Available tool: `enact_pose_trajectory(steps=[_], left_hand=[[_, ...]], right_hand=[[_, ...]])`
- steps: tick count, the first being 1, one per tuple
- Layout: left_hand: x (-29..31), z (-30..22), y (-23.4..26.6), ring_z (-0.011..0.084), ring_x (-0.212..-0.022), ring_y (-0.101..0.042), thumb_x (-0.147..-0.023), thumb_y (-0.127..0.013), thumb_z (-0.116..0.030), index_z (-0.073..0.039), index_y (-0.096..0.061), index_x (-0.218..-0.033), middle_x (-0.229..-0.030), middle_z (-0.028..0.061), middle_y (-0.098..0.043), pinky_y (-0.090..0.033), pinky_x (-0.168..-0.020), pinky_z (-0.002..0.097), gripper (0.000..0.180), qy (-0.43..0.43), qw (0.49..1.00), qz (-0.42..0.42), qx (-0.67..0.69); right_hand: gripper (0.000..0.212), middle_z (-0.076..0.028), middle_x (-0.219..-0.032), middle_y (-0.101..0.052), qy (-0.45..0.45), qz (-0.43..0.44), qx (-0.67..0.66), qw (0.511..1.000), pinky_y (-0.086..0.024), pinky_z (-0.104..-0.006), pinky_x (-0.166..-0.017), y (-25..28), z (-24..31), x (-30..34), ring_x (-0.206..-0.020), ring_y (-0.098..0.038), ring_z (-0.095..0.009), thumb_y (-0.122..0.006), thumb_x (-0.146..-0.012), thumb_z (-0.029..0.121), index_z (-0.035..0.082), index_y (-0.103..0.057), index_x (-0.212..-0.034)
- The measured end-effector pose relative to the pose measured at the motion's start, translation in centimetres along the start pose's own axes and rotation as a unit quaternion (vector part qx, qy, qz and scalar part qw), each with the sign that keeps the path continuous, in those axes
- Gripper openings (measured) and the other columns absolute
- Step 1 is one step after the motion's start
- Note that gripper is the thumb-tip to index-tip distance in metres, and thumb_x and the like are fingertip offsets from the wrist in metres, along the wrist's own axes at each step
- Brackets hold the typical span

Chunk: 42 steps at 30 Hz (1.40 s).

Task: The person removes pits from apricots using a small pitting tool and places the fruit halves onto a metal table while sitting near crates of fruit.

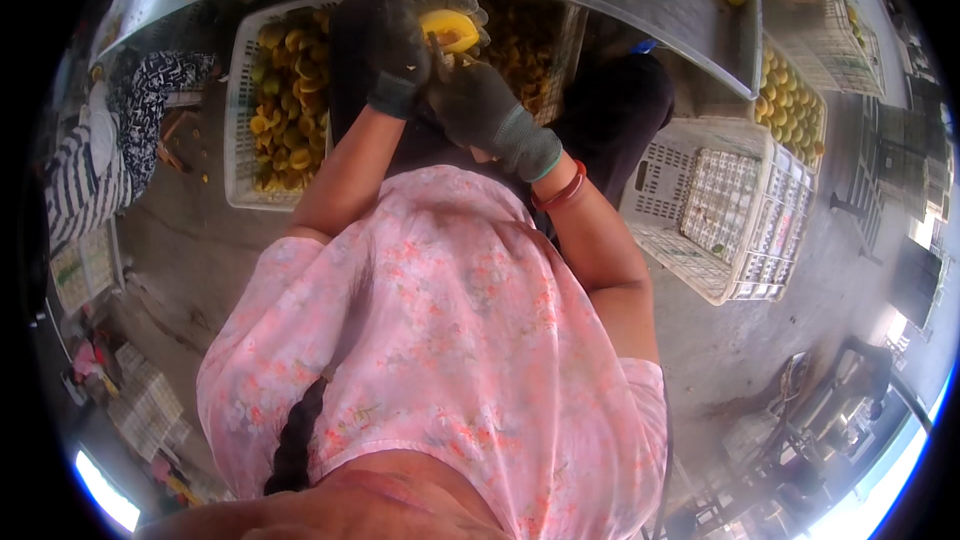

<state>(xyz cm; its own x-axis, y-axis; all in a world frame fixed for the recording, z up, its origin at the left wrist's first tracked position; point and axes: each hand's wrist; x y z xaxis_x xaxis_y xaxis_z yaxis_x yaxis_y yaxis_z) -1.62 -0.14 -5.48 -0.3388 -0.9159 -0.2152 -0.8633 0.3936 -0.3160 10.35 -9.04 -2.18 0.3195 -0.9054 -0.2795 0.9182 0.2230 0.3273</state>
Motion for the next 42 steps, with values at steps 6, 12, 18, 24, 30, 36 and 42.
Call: enact_pose_trajectory(steps=[6,12,18,24,30,36,42], left_hand=[[-0.9,2.2,1.8,0.024,-0.073,-0.062,-0.091,-0.019,-0.061,0.006,-0.061,-0.089,-0.084,0.0167,-0.063,-0.052,-0.069,0.033,0.079,0.051,0.998,0.017,-0.037],[-0.9,0.3,1.7,0.0231,-0.075,-0.062,-0.092,-0.025,-0.055,0.006,-0.061,-0.089,-0.086,0.0165,-0.063,-0.051,-0.071,0.0329,0.072,0.102,0.988,0.119,-0.015],[-0.5,0.8,2.7,0.0218,-0.075,-0.063,-0.094,-0.031,-0.049,0.004,-0.061,-0.094,-0.086,0.0162,-0.065,-0.051,-0.071,0.0316,0.061,0.028,0.988,0.048,-0.144],[0.1,-5.9,0.5,0.0286,-0.073,-0.065,-0.091,-0.028,-0.059,0.0,-0.06,-0.099,-0.086,0.0189,-0.065,-0.054,-0.068,0.0371,0.068,0.16,0.964,-0.098,0.191],[2.1,-4.1,16.7,0.0323,-0.084,-0.061,-0.089,-0.035,-0.056,-0.001,-0.058,-0.105,-0.096,0.0206,-0.063,-0.051,-0.072,0.0379,0.061,-0.134,0.839,-0.311,-0.427],[5.2,-6.4,29.1,0.0342,-0.1,-0.056,-0.085,-0.044,-0.056,-0.008,-0.059,-0.112,-0.111,0.0163,-0.06,-0.043,-0.087,0.0434,0.057,-0.002,0.611,-0.358,-0.706],[-6.3,-3.4,24.3,0.0338,-0.097,-0.058,-0.082,-0.05,-0.056,-0.009,-0.059,-0.11,-0.104,0.0149,-0.062,-0.045,-0.082,0.0467,0.056,-0.097,0.589,-0.257,-0.76]], right_hand=[[0.012,0.0,-0.059,-0.052,-0.327,-0.015,-0.364,0.872,-0.035,-0.0233,-0.04,-0.1,3.6,-0.3,-0.045,-0.045,-0.008,-0.057,-0.087,0.014,0.003,-0.057,-0.085],[0.013,0.001,-0.057,-0.049,-0.36,0.041,-0.335,0.87,-0.032,-0.0241,-0.038,0.7,3.9,-0.1,-0.043,-0.042,-0.008,-0.057,-0.088,0.016,0.004,-0.056,-0.082],[0.012,0.001,-0.06,-0.05,-0.367,0.097,-0.418,0.825,-0.034,-0.0236,-0.04,0.9,3.5,-0.9,-0.045,-0.046,-0.008,-0.057,-0.088,0.016,0.004,-0.057,-0.086],[0.01,-0.001,-0.065,-0.055,0.15,-0.005,0.222,0.963,-0.039,-0.0248,-0.047,-1.6,0.8,-2.6,-0.053,-0.051,-0.009,-0.058,-0.086,0.014,0.004,-0.058,-0.09],[0.011,-0.001,-0.059,-0.053,-0.116,-0.052,0.019,0.992,-0.038,-0.0258,-0.044,-2.5,-1.9,-0.7,-0.048,-0.05,-0.01,-0.058,-0.087,0.015,0.004,-0.057,-0.088],[0.014,0.0,-0.057,-0.051,-0.367,-0.112,-0.265,0.884,-0.035,-0.024,-0.042,-0.3,-4.9,-1.4,-0.044,-0.047,-0.01,-0.056,-0.089,0.017,0.004,-0.057,-0.084],[0.013,-0.001,-0.058,-0.052,-0.336,-0.152,-0.243,0.897,-0.037,-0.0242,-0.042,0.0,-5.1,-2.7,-0.046,-0.049,-0.01,-0.055,-0.088,0.015,0.003,-0.057,-0.09]])
Point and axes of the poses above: each hand's wrist, its own x-axis away from the middle knuckle, its own y-axis out of the back of the hand, z = x × y
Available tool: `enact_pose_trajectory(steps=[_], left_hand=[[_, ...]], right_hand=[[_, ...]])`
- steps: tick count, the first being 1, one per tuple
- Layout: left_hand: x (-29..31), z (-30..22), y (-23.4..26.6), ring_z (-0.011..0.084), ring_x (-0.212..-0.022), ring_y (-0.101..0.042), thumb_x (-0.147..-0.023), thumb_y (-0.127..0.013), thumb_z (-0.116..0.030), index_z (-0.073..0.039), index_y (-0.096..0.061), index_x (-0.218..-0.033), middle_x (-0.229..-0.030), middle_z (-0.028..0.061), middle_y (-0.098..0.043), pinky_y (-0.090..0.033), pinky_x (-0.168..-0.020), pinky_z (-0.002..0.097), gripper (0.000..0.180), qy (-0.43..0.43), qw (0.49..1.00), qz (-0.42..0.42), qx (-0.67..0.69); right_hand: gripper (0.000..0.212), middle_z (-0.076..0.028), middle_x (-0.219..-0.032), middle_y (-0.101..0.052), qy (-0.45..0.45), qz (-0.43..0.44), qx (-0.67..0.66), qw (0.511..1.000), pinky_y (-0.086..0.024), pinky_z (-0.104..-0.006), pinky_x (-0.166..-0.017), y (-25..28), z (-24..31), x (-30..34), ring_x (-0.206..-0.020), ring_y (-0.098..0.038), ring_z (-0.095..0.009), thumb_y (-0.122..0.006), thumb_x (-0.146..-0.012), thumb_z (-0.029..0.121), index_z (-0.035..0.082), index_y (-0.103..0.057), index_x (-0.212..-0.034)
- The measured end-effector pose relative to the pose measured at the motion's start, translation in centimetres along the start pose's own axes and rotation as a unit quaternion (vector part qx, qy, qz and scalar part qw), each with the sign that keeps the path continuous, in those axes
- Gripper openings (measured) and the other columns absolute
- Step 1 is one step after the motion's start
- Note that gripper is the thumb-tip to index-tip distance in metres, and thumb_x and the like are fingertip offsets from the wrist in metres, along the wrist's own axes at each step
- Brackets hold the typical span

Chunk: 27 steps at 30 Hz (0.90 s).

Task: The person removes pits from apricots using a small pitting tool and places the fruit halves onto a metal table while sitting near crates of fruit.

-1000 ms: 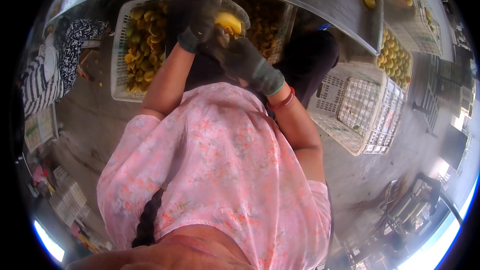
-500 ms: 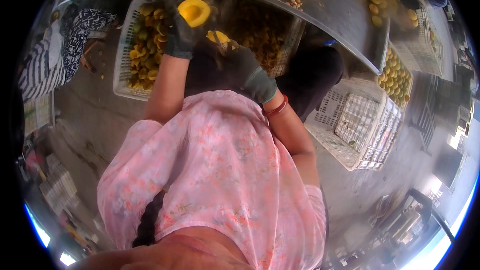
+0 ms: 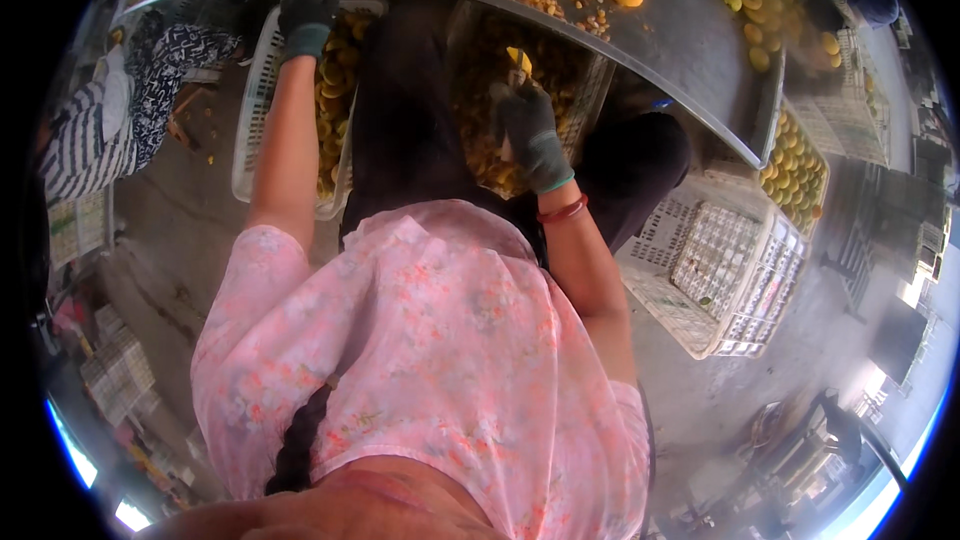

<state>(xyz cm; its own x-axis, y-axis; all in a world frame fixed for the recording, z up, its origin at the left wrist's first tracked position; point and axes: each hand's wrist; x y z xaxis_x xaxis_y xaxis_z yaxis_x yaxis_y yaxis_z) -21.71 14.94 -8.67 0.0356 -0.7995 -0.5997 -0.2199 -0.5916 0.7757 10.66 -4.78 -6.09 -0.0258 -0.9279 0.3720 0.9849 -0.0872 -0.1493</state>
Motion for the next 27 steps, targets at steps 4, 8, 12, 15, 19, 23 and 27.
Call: enact_pose_trajectory(steps=[4,8,12,15,19,23,27], left_hand=[[-4.9,-8.7,-2.0,0.0319,-0.104,-0.056,-0.079,-0.053,-0.051,-0.01,-0.054,-0.116,-0.115,0.0152,-0.058,-0.043,-0.088,0.0439,0.055,0.045,0.951,0.283,-0.119],[-5.9,-6.2,-9.4,0.0307,-0.098,-0.058,-0.078,-0.058,-0.047,-0.009,-0.054,-0.111,-0.109,0.0143,-0.06,-0.045,-0.083,0.043,0.051,-0.008,0.933,0.345,-0.101],[-5.5,-9.9,-9.3,0.0336,-0.11,-0.052,-0.078,-0.057,-0.046,-0.008,-0.043,-0.127,-0.121,0.0177,-0.054,-0.04,-0.091,0.0452,0.064,0.032,0.938,0.345,0.01],[-3.4,-6.5,-8.5,0.029,-0.089,-0.059,-0.078,-0.062,-0.043,-0.006,-0.053,-0.104,-0.099,0.0131,-0.061,-0.046,-0.077,0.0407,0.046,0.009,0.958,0.206,0.199],[-1.1,-8.2,-2.4,0.028,-0.081,-0.059,-0.077,-0.067,-0.038,-0.006,-0.054,-0.098,-0.086,0.0112,-0.061,-0.047,-0.072,0.0391,0.041,0.066,0.873,0.194,0.442],[2.0,-5.9,1.4,0.0286,-0.081,-0.059,-0.074,-0.07,-0.031,-0.007,-0.052,-0.097,-0.085,0.0109,-0.058,-0.048,-0.071,0.0388,0.038,0.027,0.929,0.023,0.368],[2.7,0.3,4.6,0.0325,-0.089,-0.058,-0.075,-0.066,-0.037,-0.01,-0.055,-0.106,-0.097,0.0127,-0.06,-0.047,-0.077,0.0436,0.043,0.012,0.999,-0.043,0.008]], right_hand=[[0.012,-0.002,-0.059,-0.053,0.089,-0.053,0.033,0.994,-0.038,-0.0252,-0.041,1.5,-3.2,-2.4,-0.046,-0.05,-0.011,-0.054,-0.088,0.013,0.003,-0.057,-0.093],[0.012,-0.003,-0.061,-0.054,-0.045,-0.063,0.029,0.997,-0.038,-0.0258,-0.04,2.0,-4.7,-3.6,-0.046,-0.05,-0.012,-0.054,-0.089,0.013,0.002,-0.056,-0.093],[0.014,-0.002,-0.06,-0.054,-0.018,-0.064,0.055,0.996,-0.037,-0.0259,-0.04,2.8,-6.5,-3.5,-0.044,-0.049,-0.012,-0.057,-0.088,0.015,0.001,-0.057,-0.09],[0.012,-0.002,-0.064,-0.053,-0.061,-0.053,0.057,0.995,-0.039,-0.0263,-0.049,0.4,-2.6,-1.6,-0.054,-0.049,-0.009,-0.057,-0.084,0.013,0.002,-0.056,-0.087],[0.014,0.0,-0.063,-0.053,0.047,-0.057,0.047,0.996,-0.04,-0.0271,-0.047,0.4,-2.9,-1.3,-0.053,-0.05,-0.01,-0.058,-0.085,0.014,0.001,-0.057,-0.091],[0.013,0.0,-0.062,-0.055,0.281,-0.124,0.212,0.928,-0.039,-0.0256,-0.045,-0.5,-2.0,-0.9,-0.05,-0.052,-0.009,-0.058,-0.087,0.013,0.003,-0.058,-0.095],[0.012,-0.001,-0.065,-0.058,0.314,-0.173,0.297,0.885,-0.041,-0.026,-0.048,-0.2,-2.0,-1.3,-0.055,-0.055,-0.01,-0.056,-0.087,0.012,0.002,-0.059,-0.094]])
Point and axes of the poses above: each hand's wrist, its own x-axis away from the middle knuckle, its own y-axis out of the back of the hand, z = x × y
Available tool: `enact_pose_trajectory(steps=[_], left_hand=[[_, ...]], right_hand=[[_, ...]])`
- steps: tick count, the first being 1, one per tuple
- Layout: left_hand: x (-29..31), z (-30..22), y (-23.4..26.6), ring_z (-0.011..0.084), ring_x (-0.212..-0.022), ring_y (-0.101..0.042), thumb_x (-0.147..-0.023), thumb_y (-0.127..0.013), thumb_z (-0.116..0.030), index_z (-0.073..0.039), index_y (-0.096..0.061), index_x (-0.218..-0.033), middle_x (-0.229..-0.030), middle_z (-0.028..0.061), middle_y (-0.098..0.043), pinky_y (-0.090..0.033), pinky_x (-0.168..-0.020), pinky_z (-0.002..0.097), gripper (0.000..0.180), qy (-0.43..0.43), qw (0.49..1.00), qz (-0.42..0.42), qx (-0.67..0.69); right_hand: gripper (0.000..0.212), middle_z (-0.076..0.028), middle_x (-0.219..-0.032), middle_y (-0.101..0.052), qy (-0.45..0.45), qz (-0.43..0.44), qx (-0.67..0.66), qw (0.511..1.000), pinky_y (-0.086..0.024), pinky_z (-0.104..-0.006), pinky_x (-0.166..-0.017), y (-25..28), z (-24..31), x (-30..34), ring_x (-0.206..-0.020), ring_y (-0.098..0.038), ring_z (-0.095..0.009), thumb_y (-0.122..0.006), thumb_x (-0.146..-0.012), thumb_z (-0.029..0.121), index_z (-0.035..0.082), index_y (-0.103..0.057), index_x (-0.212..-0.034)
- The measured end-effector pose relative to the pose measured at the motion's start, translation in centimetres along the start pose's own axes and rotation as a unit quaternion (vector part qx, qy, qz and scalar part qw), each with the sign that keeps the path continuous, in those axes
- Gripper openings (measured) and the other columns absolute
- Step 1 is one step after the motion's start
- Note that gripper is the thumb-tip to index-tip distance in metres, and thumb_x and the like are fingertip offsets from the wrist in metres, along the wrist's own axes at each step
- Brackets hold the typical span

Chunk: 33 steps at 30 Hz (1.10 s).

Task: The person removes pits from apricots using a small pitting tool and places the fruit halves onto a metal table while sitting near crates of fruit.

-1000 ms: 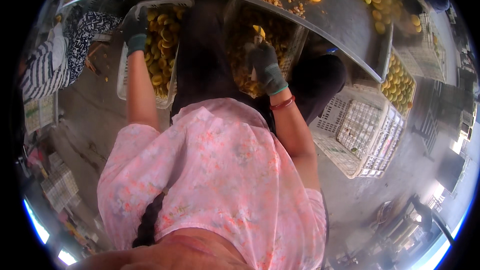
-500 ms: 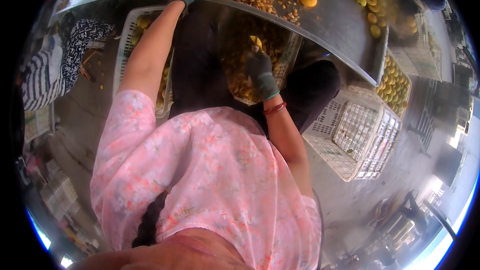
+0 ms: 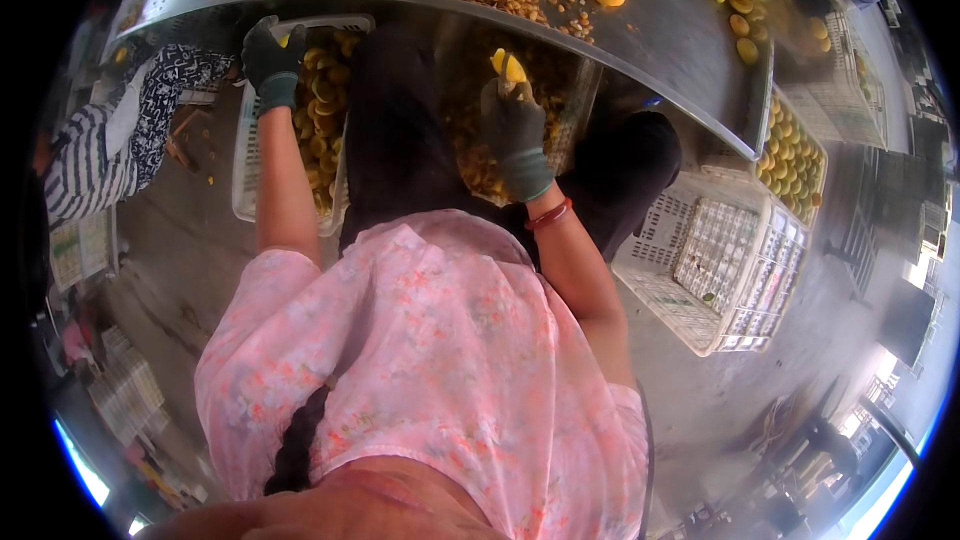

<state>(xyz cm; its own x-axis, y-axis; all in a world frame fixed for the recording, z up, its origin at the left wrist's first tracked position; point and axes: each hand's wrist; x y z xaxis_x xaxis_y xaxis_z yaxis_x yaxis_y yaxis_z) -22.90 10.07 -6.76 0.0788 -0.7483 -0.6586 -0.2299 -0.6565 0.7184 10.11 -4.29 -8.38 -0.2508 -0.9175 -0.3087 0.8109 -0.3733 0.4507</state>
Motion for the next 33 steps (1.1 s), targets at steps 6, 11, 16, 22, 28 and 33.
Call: enact_pose_trajectory(steps=[6,11,16,22,28,33], left_hand=[[-4.7,-8.5,-5.0,0.0284,-0.109,-0.053,-0.08,-0.063,-0.041,-0.011,-0.053,-0.117,-0.121,0.0148,-0.053,-0.042,-0.09,0.0407,0.049,-0.037,0.977,0.21,0.029],[-6.0,-11.6,-15.2,0.0294,-0.099,-0.058,-0.08,-0.051,-0.057,-0.013,-0.054,-0.117,-0.107,0.0127,-0.061,-0.045,-0.084,0.0412,0.057,-0.056,0.947,0.317,0.001],[-6.0,-11.9,-18.8,0.0252,-0.101,-0.058,-0.081,-0.057,-0.049,-0.013,-0.05,-0.121,-0.108,0.0121,-0.061,-0.046,-0.085,0.0376,0.054,-0.031,0.91,0.409,0.062],[-4.4,-13.9,-10.9,0.0191,-0.106,-0.055,-0.081,-0.065,-0.035,-0.01,-0.046,-0.125,-0.114,0.0113,-0.057,-0.045,-0.088,0.0321,0.054,-0.048,0.832,0.359,0.42],[0.4,-17.6,-0.8,0.0224,-0.115,-0.049,-0.079,-0.069,-0.03,-0.003,-0.043,-0.126,-0.123,0.0122,-0.051,-0.039,-0.097,0.0352,0.061,-0.182,0.772,0.194,0.577],[3.2,-19.8,4.5,0.0244,-0.122,-0.042,-0.077,-0.07,-0.025,-0.004,-0.039,-0.131,-0.128,0.0131,-0.047,-0.033,-0.102,0.0361,0.065,-0.194,0.788,0.22,0.542]], right_hand=[[0.01,-0.002,-0.059,-0.055,-0.198,0.076,-0.113,0.971,-0.038,-0.027,-0.042,-0.9,-7.1,-0.3,-0.046,-0.051,-0.012,-0.052,-0.088,0.011,0.003,-0.057,-0.088],[0.009,-0.002,-0.055,-0.051,-0.15,0.099,-0.147,0.973,-0.035,-0.0271,-0.039,-0.5,-8.0,0.6,-0.041,-0.047,-0.012,-0.054,-0.087,0.012,0.004,-0.055,-0.089],[0.013,-0.012,-0.07,-0.057,-0.154,0.132,-0.076,0.976,-0.041,-0.0346,-0.055,0.5,-7.1,1.7,-0.061,-0.054,-0.025,-0.057,-0.084,0.016,0.003,-0.059,-0.085],[0.013,-0.001,-0.06,-0.054,-0.218,0.106,-0.187,0.952,-0.036,-0.0244,-0.041,1.3,-2.4,0.7,-0.046,-0.048,-0.009,-0.057,-0.088,0.016,0.003,-0.058,-0.089],[0.007,0.003,-0.073,-0.055,-0.237,-0.001,-0.435,0.869,-0.039,-0.0189,-0.053,3.1,5.2,-2.7,-0.062,-0.048,-0.003,-0.06,-0.085,0.009,0.005,-0.059,-0.09],[0.005,0.002,-0.072,-0.055,-0.227,0.01,-0.432,0.873,-0.042,-0.0187,-0.053,4.8,7.0,-2.6,-0.061,-0.05,-0.005,-0.06,-0.084,0.007,0.005,-0.058,-0.087]])
Point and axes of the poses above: each hand's wrist, its own x-axis away from the middle knuckle, its own y-axis out of the back of the hand, z = x × y
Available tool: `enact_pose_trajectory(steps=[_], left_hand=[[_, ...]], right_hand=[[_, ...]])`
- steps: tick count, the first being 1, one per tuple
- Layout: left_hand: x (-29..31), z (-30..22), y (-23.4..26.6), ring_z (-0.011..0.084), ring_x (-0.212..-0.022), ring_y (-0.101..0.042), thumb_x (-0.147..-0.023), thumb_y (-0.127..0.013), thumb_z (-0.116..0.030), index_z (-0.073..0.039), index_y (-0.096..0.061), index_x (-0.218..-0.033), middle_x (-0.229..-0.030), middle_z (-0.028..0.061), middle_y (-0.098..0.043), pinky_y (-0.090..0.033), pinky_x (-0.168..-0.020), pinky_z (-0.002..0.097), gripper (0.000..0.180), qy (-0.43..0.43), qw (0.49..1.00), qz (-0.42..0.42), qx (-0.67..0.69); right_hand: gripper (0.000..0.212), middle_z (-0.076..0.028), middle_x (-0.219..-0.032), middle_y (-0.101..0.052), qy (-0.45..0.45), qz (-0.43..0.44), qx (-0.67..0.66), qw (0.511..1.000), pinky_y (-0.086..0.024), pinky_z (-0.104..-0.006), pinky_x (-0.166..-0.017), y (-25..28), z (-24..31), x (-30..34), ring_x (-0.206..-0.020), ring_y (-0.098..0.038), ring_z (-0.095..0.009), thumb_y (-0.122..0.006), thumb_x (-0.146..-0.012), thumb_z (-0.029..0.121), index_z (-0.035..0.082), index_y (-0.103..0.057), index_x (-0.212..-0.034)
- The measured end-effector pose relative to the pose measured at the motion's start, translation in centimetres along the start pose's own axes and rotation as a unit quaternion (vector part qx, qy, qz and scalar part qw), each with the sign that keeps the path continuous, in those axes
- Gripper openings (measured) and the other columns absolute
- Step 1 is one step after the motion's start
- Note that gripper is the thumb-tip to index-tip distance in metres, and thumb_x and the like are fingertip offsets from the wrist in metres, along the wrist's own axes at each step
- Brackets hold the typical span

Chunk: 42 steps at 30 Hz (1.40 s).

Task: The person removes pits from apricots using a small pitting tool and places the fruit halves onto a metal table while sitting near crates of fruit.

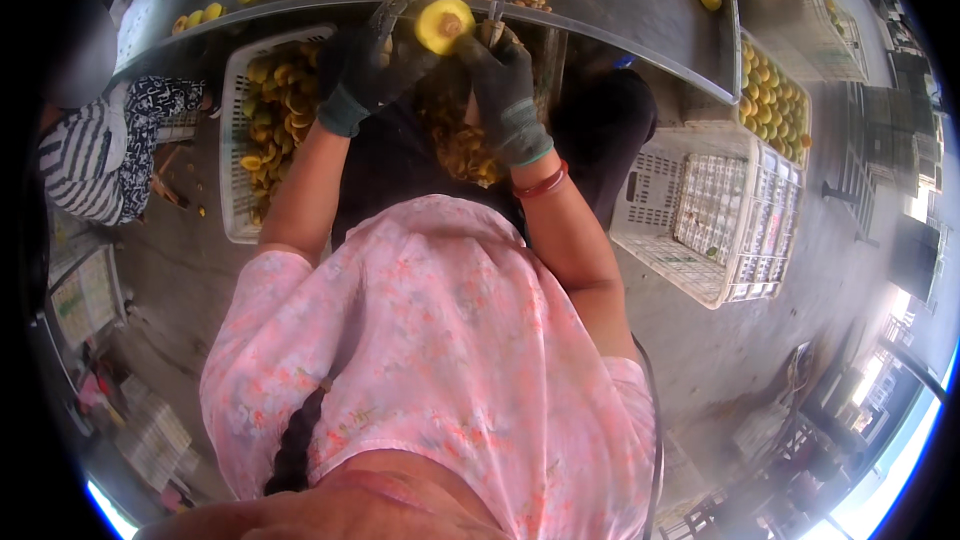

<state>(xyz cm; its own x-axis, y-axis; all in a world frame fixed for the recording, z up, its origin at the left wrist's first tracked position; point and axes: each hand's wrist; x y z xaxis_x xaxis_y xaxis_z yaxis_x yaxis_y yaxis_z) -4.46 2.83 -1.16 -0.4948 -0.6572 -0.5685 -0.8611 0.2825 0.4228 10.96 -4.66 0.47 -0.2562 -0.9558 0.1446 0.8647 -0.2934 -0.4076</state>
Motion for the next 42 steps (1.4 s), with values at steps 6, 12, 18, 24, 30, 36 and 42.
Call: enact_pose_trajectory(steps=[6,12,18,24,30,36,42], left_hand=[[0.0,-0.9,-1.7,0.0251,-0.107,-0.052,-0.086,-0.06,-0.023,-0.003,-0.046,-0.124,-0.118,0.0147,-0.054,-0.04,-0.093,0.0335,0.046,0.086,0.996,0.009,0.021],[-0.2,-2.4,-2.4,0.0278,-0.1,-0.053,-0.088,-0.056,-0.019,-0.002,-0.051,-0.117,-0.109,0.0148,-0.056,-0.041,-0.089,0.0364,0.034,0.051,0.995,-0.083,0.013],[-0.5,-2.9,-2.9,0.0304,-0.097,-0.053,-0.088,-0.055,-0.019,-0.001,-0.053,-0.112,-0.104,0.0158,-0.057,-0.041,-0.087,0.0393,0.031,-0.032,0.992,-0.113,-0.04],[-0.3,-3.5,-3.7,0.0307,-0.095,-0.055,-0.089,-0.052,-0.021,0.0,-0.052,-0.113,-0.102,0.0167,-0.057,-0.043,-0.085,0.0379,0.031,-0.03,0.99,-0.136,-0.025],[-0.3,-4.1,-4.2,0.0312,-0.098,-0.056,-0.091,-0.049,-0.02,0.002,-0.05,-0.115,-0.108,0.0183,-0.057,-0.044,-0.086,0.0372,0.032,-0.043,0.989,-0.14,0.014],[-0.2,-4.6,-4.0,0.031,-0.099,-0.056,-0.091,-0.05,-0.019,0.003,-0.05,-0.114,-0.109,0.0185,-0.056,-0.044,-0.087,0.0367,0.033,-0.066,0.991,-0.114,0.016],[-0.3,-4.6,-3.8,0.0287,-0.106,-0.053,-0.092,-0.044,-0.026,0.001,-0.051,-0.117,-0.114,0.0164,-0.055,-0.042,-0.091,0.036,0.037,-0.032,0.994,-0.097,0.029]], right_hand=[[0.006,0.002,-0.077,-0.056,0.091,-0.003,0.073,0.993,-0.044,-0.0216,-0.059,0.7,-0.3,0.9,-0.068,-0.053,-0.006,-0.059,-0.084,0.005,0.003,-0.057,-0.089],[0.009,-0.002,-0.078,-0.059,0.206,0.025,0.363,0.908,-0.044,-0.024,-0.062,2.1,-0.5,2.5,-0.069,-0.054,-0.009,-0.056,-0.084,0.004,0.002,-0.056,-0.093],[0.009,-0.004,-0.074,-0.056,0.215,0.067,0.337,0.914,-0.044,-0.0284,-0.06,1.5,-0.9,2.8,-0.066,-0.052,-0.014,-0.055,-0.082,0.003,0.002,-0.052,-0.091],[0.007,-0.005,-0.076,-0.058,0.06,0.086,0.188,0.977,-0.045,-0.0277,-0.062,0.7,-0.4,3.8,-0.071,-0.055,-0.013,-0.057,-0.082,0.001,0.003,-0.052,-0.086],[0.009,-0.001,-0.078,-0.056,0.031,0.116,0.09,0.989,-0.043,-0.0244,-0.06,0.9,-0.7,3.9,-0.071,-0.05,-0.008,-0.055,-0.082,0.0,0.003,-0.052,-0.091],[0.012,-0.001,-0.067,-0.052,0.013,0.105,0.136,0.985,-0.038,-0.0225,-0.041,0.3,-0.2,4.3,-0.049,-0.048,-0.007,-0.046,-0.086,0.001,0.005,-0.051,-0.095],[0.014,-0.001,-0.07,-0.054,0.131,0.143,0.148,0.97,-0.038,-0.0227,-0.043,0.9,-0.7,3.9,-0.052,-0.05,-0.007,-0.047,-0.085,0.0,0.005,-0.052,-0.097]])
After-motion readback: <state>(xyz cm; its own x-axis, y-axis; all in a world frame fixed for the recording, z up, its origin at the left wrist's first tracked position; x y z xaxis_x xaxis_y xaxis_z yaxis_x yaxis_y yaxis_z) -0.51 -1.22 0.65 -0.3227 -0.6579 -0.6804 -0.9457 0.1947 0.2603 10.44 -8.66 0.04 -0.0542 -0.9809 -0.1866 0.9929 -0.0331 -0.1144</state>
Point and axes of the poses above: each hand's wrist, its own x-axis away from the middle knuckle, its own y-axis out of the back of the hand, z = x × y
